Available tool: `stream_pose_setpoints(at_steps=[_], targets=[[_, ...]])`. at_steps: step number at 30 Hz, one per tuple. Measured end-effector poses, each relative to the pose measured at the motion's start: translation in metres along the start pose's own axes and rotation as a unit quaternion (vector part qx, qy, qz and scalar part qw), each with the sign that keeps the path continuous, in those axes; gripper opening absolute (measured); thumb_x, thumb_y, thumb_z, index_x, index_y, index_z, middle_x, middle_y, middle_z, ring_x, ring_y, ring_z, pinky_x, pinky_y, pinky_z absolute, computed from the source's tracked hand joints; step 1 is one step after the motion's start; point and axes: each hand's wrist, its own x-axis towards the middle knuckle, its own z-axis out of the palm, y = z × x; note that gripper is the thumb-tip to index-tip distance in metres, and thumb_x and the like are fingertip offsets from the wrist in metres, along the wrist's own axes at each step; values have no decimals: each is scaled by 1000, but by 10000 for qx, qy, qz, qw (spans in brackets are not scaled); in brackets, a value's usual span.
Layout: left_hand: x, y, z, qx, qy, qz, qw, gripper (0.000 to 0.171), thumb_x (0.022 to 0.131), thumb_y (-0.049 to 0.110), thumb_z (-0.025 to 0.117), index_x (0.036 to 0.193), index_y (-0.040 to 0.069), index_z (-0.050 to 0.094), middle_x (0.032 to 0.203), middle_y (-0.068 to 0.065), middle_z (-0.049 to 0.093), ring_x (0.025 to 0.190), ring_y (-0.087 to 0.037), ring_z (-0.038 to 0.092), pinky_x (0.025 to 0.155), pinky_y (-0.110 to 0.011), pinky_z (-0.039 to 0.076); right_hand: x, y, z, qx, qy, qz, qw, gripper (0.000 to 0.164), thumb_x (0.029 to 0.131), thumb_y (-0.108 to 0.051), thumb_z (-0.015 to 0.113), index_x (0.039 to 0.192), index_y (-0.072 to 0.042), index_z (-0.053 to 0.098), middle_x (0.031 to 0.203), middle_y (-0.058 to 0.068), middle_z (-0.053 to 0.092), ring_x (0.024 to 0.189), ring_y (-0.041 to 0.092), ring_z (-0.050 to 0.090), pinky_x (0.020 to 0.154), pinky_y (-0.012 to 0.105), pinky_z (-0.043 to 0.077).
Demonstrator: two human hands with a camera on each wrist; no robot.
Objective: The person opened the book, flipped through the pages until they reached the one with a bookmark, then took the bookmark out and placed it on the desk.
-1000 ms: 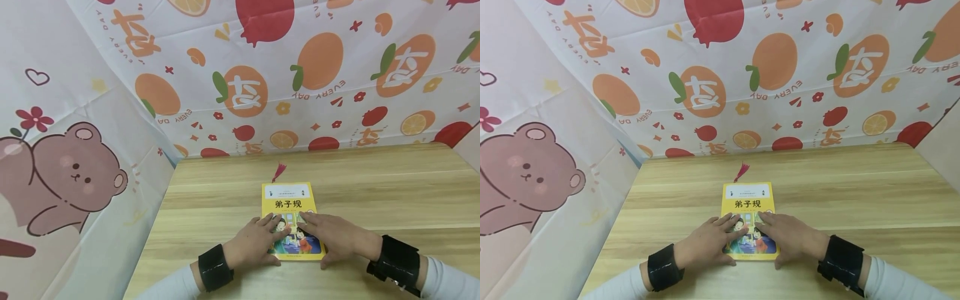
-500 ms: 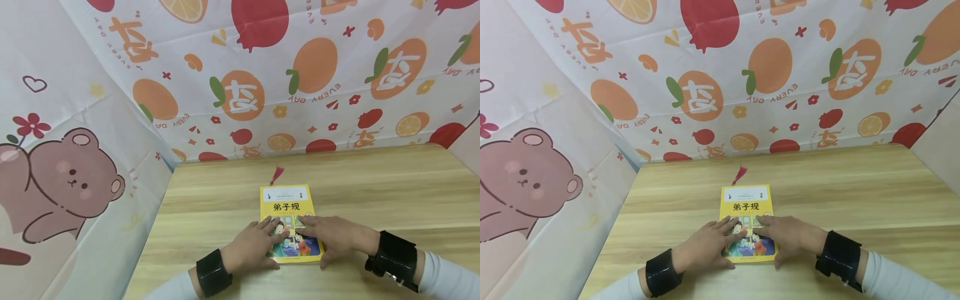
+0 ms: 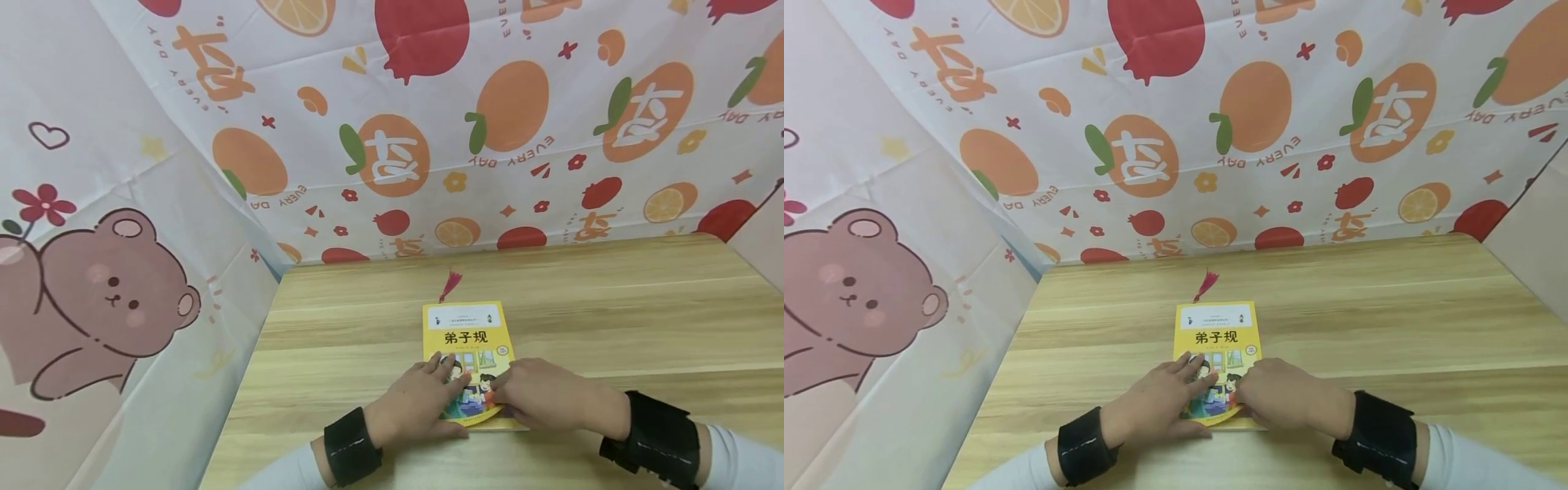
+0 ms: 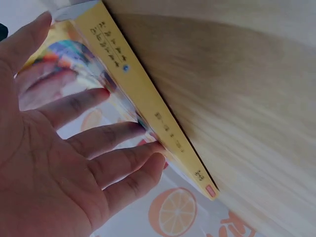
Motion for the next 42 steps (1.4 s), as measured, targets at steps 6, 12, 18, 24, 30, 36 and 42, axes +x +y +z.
stream_pose_setpoints(at_steps=[6,12,18,24,30,36,42], targets=[[-1,6,-9,-157,232,77,9996,77,94,67,50,148,12,50,151,-14,49,139,-31,47,107,-42,46,2,-5,-6,-1411,934,-296,9851,33,77,-5,84,108,-13,78,106,-2,76,99,14,72,81,32,59],[-5,15,-20,-679,554,247,9958,55,100,39,58,144,7,54,143,-6,58,111,-8,66,84,-25,56,3,-8,-6,-1898,1625,-356,9676,42,74,-13,87,114,-12,76,116,2,74,105,17,71,82,35,59],[-16,25,-27,-897,1256,27,9880,83,88,20,63,159,4,22,155,-16,43,93,-9,63,69,-18,53,5,-6,7,-1597,2629,315,9510,61,97,-46,63,137,1,58,140,15,60,121,28,62,93,44,55],[-36,30,-44,62,2483,-90,9686,92,83,16,71,161,19,21,165,-15,21,143,-30,41,99,-42,52,0,2,18,-1343,2628,793,9522,73,102,-51,49,146,6,43,151,24,45,119,36,62,93,50,54],[-59,22,-59,1812,1899,-703,9624,53,81,25,82,132,20,66,161,-5,35,150,-29,28,114,-59,32,-11,4,26,-818,1442,853,9825,81,86,-47,75,145,3,48,153,26,42,123,37,60,90,49,56],[-67,4,-49,1988,639,-1176,9709,55,83,16,78,136,24,63,148,-4,55,139,-32,47,112,-59,34,-19,7,35,-36,342,764,9965,84,88,-60,67,147,-4,48,155,21,41,133,39,51,97,55,51],[-57,-13,-30,846,-235,-1136,9896,66,84,11,76,145,25,55,155,-5,47,141,-34,44,110,-55,40,-19,10,36,-54,195,703,9973,87,84,-65,67,145,-5,51,151,19,48,134,40,51,98,56,49]])
